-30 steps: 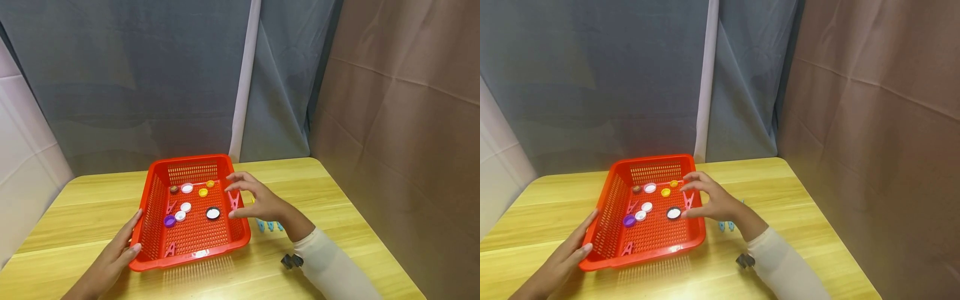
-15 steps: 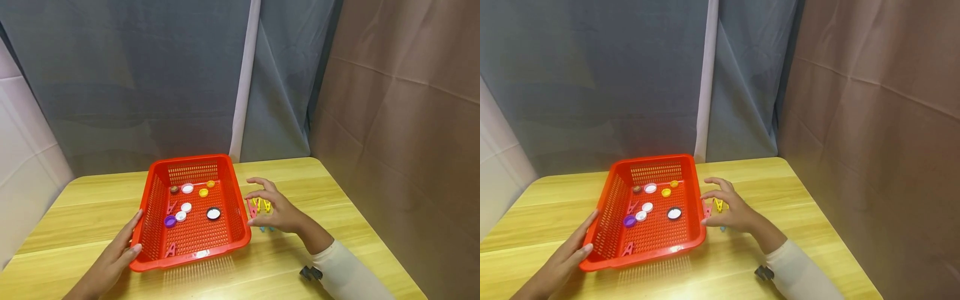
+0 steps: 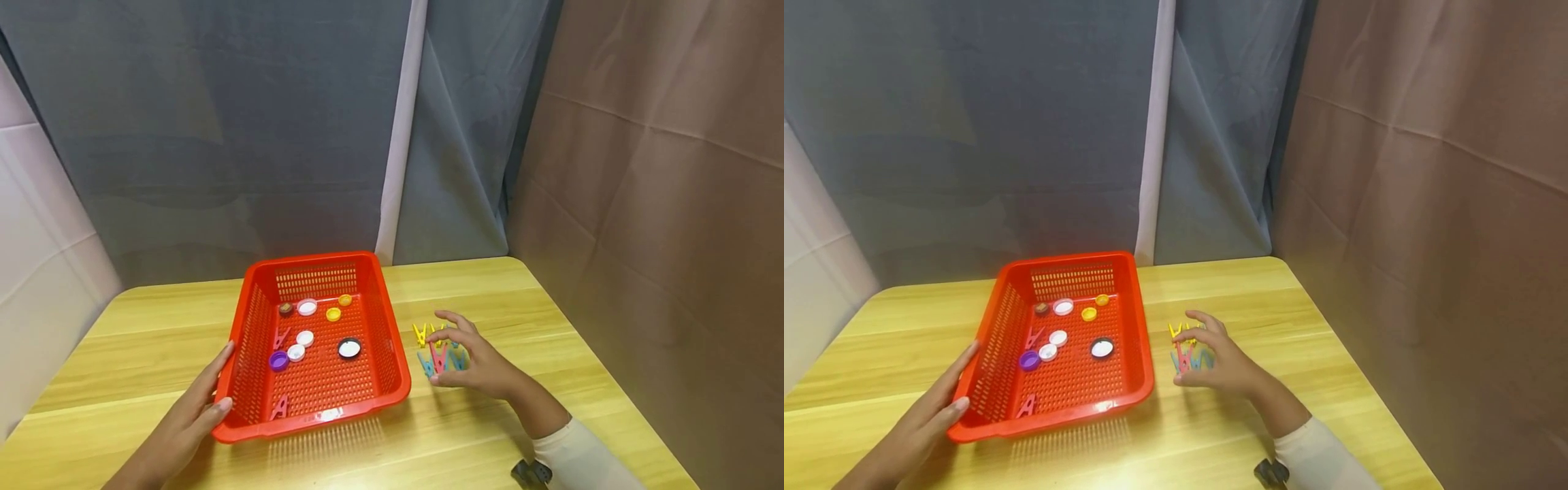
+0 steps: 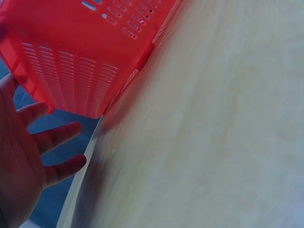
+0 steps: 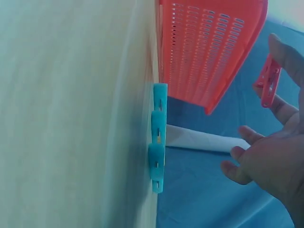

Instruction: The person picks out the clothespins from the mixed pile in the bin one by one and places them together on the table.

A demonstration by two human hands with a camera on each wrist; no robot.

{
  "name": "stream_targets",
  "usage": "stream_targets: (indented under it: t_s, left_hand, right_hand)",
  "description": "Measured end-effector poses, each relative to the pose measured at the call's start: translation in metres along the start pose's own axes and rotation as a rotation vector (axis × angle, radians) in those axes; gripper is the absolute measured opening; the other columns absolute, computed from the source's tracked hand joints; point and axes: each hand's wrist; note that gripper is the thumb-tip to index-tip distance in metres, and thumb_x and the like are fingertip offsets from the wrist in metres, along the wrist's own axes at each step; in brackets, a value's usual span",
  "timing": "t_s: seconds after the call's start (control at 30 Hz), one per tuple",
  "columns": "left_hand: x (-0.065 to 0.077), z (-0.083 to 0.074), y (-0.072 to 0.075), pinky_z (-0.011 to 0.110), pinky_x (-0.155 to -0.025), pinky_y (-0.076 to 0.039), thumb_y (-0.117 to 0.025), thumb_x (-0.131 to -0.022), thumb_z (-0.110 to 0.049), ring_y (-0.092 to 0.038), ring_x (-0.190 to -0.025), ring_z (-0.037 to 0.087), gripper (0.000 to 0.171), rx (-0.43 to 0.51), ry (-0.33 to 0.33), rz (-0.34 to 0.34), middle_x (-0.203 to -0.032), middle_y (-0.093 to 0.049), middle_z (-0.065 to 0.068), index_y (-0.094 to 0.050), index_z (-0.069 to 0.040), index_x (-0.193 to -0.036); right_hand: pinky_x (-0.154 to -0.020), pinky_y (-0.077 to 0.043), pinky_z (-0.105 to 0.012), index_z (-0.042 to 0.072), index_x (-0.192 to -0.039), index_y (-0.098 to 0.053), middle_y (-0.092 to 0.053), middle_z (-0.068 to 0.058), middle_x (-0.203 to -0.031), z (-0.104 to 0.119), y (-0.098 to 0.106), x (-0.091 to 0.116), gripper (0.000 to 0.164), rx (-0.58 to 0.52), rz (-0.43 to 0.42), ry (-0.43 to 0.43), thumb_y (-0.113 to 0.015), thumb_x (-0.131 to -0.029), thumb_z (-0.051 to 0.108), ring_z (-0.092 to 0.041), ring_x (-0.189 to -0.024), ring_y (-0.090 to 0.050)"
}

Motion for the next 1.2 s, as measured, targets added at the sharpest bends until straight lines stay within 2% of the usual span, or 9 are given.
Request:
stream_targets:
  t_s: [0.13, 0.3, 0.57, 0.73, 0.97, 1.07, 1.2]
  left_hand:
    - [-0.001, -0.001, -0.001, 0.018, -0.092, -0.056, -0.052, -0.112, -0.01, -0.044, -0.134, -0.019, 0.08, 0.005, 0.001, 0.005, -0.177, -0.026, 0.027, -0.012, -0.029, -0.177]
    - [-0.002, -0.002, -0.002, 0.019, -0.09, -0.058, -0.052, -0.111, -0.009, -0.046, -0.133, -0.018, 0.08, 0.001, -0.003, 0.005, -0.176, -0.027, 0.029, -0.011, -0.028, -0.178]
    - [-0.002, 0.0, -0.001, 0.018, -0.09, -0.057, -0.052, -0.112, -0.01, -0.043, -0.134, -0.02, 0.08, 0.001, 0.001, 0.009, -0.177, -0.025, 0.028, -0.011, -0.029, -0.178]
    - [-0.002, 0.0, -0.001, 0.017, -0.091, -0.057, -0.052, -0.111, -0.008, -0.044, -0.135, -0.019, 0.081, 0.002, -0.019, 0.003, -0.176, -0.026, 0.028, -0.011, -0.028, -0.178]
    - [-0.001, 0.002, 0.0, 0.017, -0.091, -0.057, -0.051, -0.111, -0.007, -0.044, -0.134, -0.019, 0.081, 0.007, -0.023, 0.002, -0.175, -0.026, 0.029, -0.01, -0.027, -0.178]
    - [0.0, 0.004, -0.001, 0.017, -0.09, -0.057, -0.051, -0.111, -0.007, -0.044, -0.135, -0.019, 0.081, 0.002, -0.025, 0.0, -0.178, -0.025, 0.024, -0.01, -0.027, -0.178]
    - [0.001, 0.005, -0.002, 0.018, -0.09, -0.058, -0.05, -0.111, -0.006, -0.045, -0.135, -0.018, 0.08, 0.005, -0.033, 0.002, -0.181, -0.024, 0.012, -0.01, -0.026, -0.178]
  right_hand:
    - [-0.119, -0.029, -0.085, 0.017, -0.14, -0.069, -0.031, -0.013, -0.176, -0.005, 0.001, 0.002, 0.057, 0.017, -0.003, -0.036, -0.092, -0.088, 0.023, -0.054, -0.163, -0.023]
    - [-0.121, -0.024, -0.086, 0.011, -0.144, -0.068, -0.027, -0.013, -0.178, -0.019, -0.001, 0.004, 0.062, 0.041, 0.029, -0.088, -0.091, -0.088, 0.026, -0.049, -0.165, -0.014]
    - [-0.117, -0.008, -0.093, 0.016, -0.137, -0.073, -0.025, -0.02, -0.179, -0.031, -0.006, 0.005, 0.06, 0.09, 0.065, -0.087, -0.095, -0.084, 0.03, -0.056, -0.167, 0.003]
    - [-0.116, -0.002, -0.095, 0.016, -0.133, -0.077, -0.022, -0.018, -0.181, -0.031, -0.008, 0.005, 0.058, 0.101, 0.083, -0.088, -0.096, -0.08, 0.031, -0.054, -0.167, 0.007]
    - [-0.117, 0.004, -0.093, 0.023, -0.13, -0.078, -0.019, -0.014, -0.183, -0.03, -0.009, 0.005, 0.056, 0.125, 0.158, -0.099, -0.099, -0.079, 0.034, -0.051, -0.168, 0.008]
    - [-0.117, 0.004, -0.093, 0.023, -0.131, -0.079, -0.02, -0.015, -0.183, -0.032, -0.01, 0.006, 0.057, 0.137, 0.168, -0.093, -0.099, -0.079, 0.035, -0.052, -0.168, 0.006]
    - [-0.116, 0.001, -0.094, 0.023, -0.132, -0.079, -0.022, -0.017, -0.182, -0.035, -0.012, 0.008, 0.059, 0.155, 0.177, -0.075, -0.099, -0.078, 0.037, -0.055, -0.168, 0.004]
Point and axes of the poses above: each hand's wrist, its own x-axis away from the middle knuckle, its own y-axis out of the back of the hand, z = x × y
